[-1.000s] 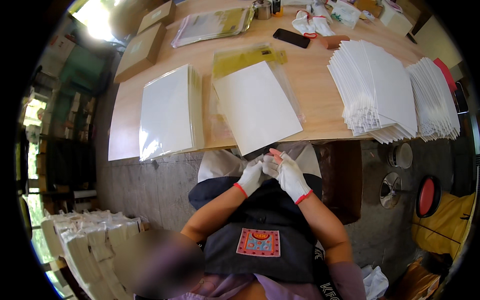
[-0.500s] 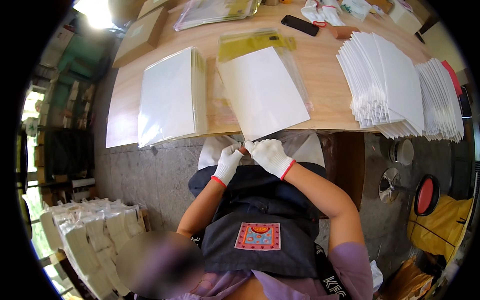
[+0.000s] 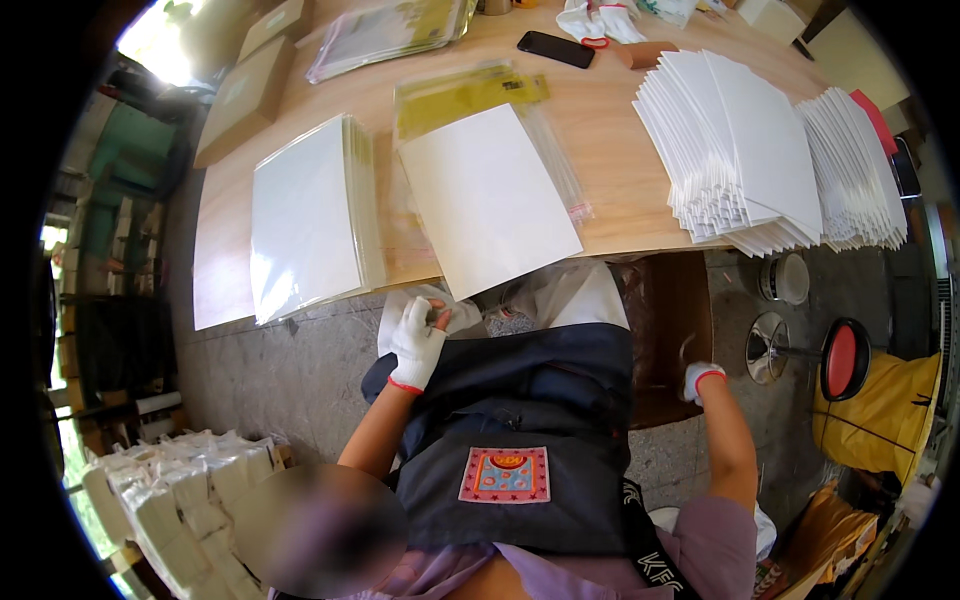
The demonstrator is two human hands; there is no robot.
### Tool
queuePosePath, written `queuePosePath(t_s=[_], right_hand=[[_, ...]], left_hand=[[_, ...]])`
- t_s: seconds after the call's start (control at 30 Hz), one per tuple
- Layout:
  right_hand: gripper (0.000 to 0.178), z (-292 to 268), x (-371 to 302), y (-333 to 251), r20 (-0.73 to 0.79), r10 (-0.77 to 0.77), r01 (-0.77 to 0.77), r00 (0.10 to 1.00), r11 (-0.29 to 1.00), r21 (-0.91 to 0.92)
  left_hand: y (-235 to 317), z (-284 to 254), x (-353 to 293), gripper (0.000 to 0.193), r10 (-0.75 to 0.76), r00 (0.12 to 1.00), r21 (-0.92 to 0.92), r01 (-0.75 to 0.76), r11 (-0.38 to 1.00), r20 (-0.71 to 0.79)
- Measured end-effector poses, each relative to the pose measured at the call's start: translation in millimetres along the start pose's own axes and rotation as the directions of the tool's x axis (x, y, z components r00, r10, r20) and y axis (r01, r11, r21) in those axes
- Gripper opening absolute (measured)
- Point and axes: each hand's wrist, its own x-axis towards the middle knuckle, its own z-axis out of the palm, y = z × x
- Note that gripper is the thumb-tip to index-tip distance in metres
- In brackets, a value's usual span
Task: The person repeatedly picks up white rectangular sheets of paper and inserts them into clear plastic sleeves. They smooth the paper inside the sleeve and place the packaged item onto a growing stack on the table.
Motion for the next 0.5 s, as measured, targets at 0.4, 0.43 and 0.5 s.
queuePosePath(t_s=[0.4, 0.43, 0.5], right_hand=[[0.022, -192.6, -97.5, -139.8, -0.992, -0.130, 0.687, -0.004, 0.720, -0.097], [0.021, -192.1, -91.2, -143.9, -0.983, -0.102, 0.739, 0.152, 0.672, 0.044], [0.023, -191.0, -85.8, -152.0, -0.932, -0.034, 0.814, 0.362, 0.499, 0.298]], left_hand=[[16.7, 3.2, 16.7, 0.018, 0.234, 0.963, -0.029, -0.240, 0.970, -0.135], [13.6, 7.7, 9.8, 0.014, 0.091, 0.982, -0.146, -0.116, 0.982, -0.167], [14.8, 7.5, -1.3, 0.011, -0.414, 0.910, -0.490, 0.363, 0.793, 0.005]])
